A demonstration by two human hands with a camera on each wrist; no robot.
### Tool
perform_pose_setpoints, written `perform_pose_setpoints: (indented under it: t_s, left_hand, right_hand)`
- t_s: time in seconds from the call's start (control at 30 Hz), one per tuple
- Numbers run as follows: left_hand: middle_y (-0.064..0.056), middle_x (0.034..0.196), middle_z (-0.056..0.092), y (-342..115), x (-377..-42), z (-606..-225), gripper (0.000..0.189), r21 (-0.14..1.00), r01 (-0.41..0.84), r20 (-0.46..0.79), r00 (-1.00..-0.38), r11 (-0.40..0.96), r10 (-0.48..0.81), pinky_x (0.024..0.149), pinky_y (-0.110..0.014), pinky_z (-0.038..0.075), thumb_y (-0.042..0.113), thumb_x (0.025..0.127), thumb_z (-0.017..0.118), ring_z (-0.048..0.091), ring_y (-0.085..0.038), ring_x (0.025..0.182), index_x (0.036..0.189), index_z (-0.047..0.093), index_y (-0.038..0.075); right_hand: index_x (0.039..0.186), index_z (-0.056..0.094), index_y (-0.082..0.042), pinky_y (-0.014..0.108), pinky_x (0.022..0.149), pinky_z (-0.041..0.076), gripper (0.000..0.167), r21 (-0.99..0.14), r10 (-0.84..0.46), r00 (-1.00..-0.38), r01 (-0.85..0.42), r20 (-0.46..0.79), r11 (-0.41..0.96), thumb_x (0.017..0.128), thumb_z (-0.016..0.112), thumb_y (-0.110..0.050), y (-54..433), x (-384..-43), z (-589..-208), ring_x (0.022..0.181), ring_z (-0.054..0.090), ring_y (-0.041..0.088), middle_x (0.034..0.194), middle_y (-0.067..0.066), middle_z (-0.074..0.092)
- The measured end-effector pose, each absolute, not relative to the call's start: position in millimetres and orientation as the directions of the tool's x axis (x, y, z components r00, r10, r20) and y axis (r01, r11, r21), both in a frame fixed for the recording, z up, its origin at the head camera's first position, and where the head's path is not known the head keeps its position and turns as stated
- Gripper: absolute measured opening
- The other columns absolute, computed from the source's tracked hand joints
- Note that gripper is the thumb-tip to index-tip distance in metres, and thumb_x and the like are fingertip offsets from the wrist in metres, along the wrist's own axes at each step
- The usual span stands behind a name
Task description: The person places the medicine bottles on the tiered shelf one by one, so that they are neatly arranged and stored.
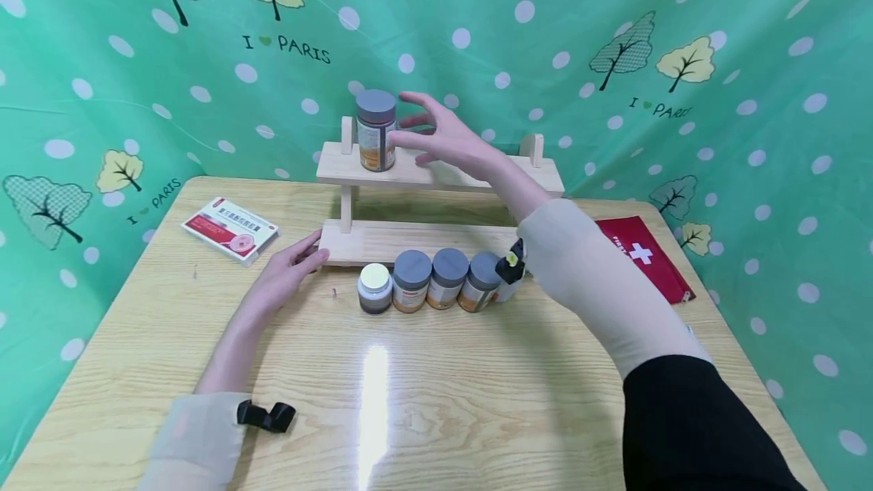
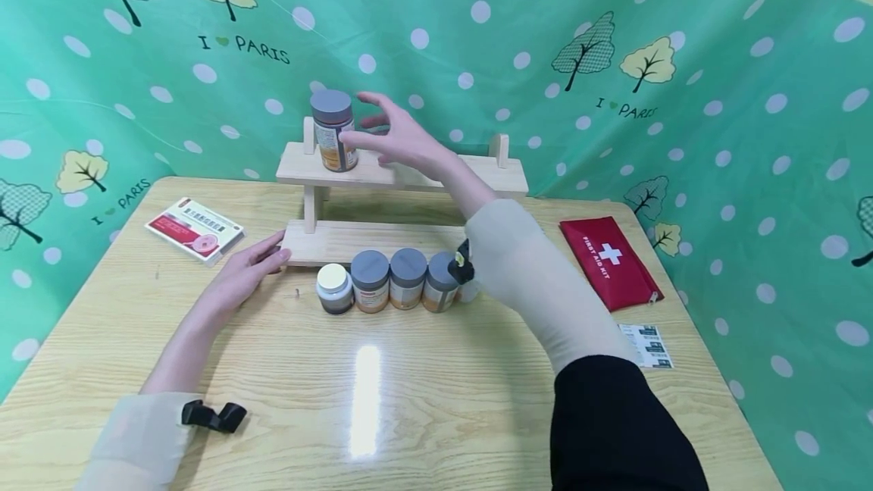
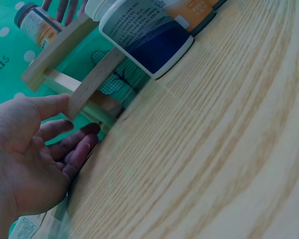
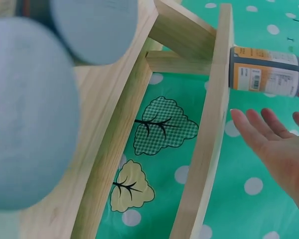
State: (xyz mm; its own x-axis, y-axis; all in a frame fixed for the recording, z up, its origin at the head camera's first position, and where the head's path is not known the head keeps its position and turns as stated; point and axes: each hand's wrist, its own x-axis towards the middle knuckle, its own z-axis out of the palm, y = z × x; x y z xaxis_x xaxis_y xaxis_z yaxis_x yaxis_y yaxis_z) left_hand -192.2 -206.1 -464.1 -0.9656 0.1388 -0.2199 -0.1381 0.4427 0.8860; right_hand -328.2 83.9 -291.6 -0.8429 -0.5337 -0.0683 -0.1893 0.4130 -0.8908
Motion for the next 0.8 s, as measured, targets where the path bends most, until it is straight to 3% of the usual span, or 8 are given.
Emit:
perform_pose_setpoints:
  t_s: [0.17,0.33,0.6,0.8]
  left_hand:
    - [-0.024,0.151,0.049,-205.1,-191.8,-464.3,0.073,0.892,-0.135,-0.215,-0.966,0.432,0.141,0.12,-0.054,0.033,0.053,0.105,0.05,0.048,-0.037,0.137,0.165,0.023,0.02]
    - [-0.024,0.153,0.047,-204.5,-192.6,-465.0,0.075,0.887,-0.147,-0.228,-0.964,0.439,0.138,0.123,-0.056,0.029,0.056,0.104,0.051,0.045,-0.038,0.141,0.165,0.023,0.022]
    - [-0.024,0.155,0.045,-204.8,-194.6,-465.6,0.077,0.879,-0.152,-0.237,-0.962,0.451,0.137,0.124,-0.058,0.026,0.058,0.103,0.05,0.042,-0.04,0.144,0.165,0.023,0.022]
    - [-0.024,0.156,0.044,-205.6,-193.0,-464.6,0.077,0.877,-0.16,-0.241,-0.962,0.452,0.127,0.125,-0.059,0.026,0.058,0.103,0.05,0.041,-0.04,0.145,0.165,0.022,0.022]
  right_hand:
    - [0.164,0.023,-0.031,0.046,0.105,0.056,0.082,-0.903,-0.538,-0.843,-0.218,-0.017,0.371,0.096,0.069,-0.042,106.7,-315.6,-292.2,0.135,0.057,0.026,0.159,0.011,0.044]
    - [0.161,0.032,-0.029,0.045,0.105,0.055,0.073,-0.906,-0.525,-0.851,-0.243,0.027,0.348,0.099,0.068,-0.034,136.2,-299.2,-297.7,0.132,0.06,0.025,0.152,0.008,0.052]
    - [0.156,0.041,-0.027,0.034,0.104,0.056,0.064,-0.933,-0.472,-0.874,-0.258,0.116,0.249,0.099,0.069,-0.02,190.7,-265.9,-321.9,0.132,0.061,0.031,0.147,0.019,0.057]
    - [0.157,0.04,-0.019,0.029,0.101,0.057,0.063,-0.943,-0.403,-0.905,-0.243,0.136,0.228,0.1,0.066,-0.013,222.5,-242.5,-348.8,0.127,0.065,0.027,0.143,0.017,0.061]
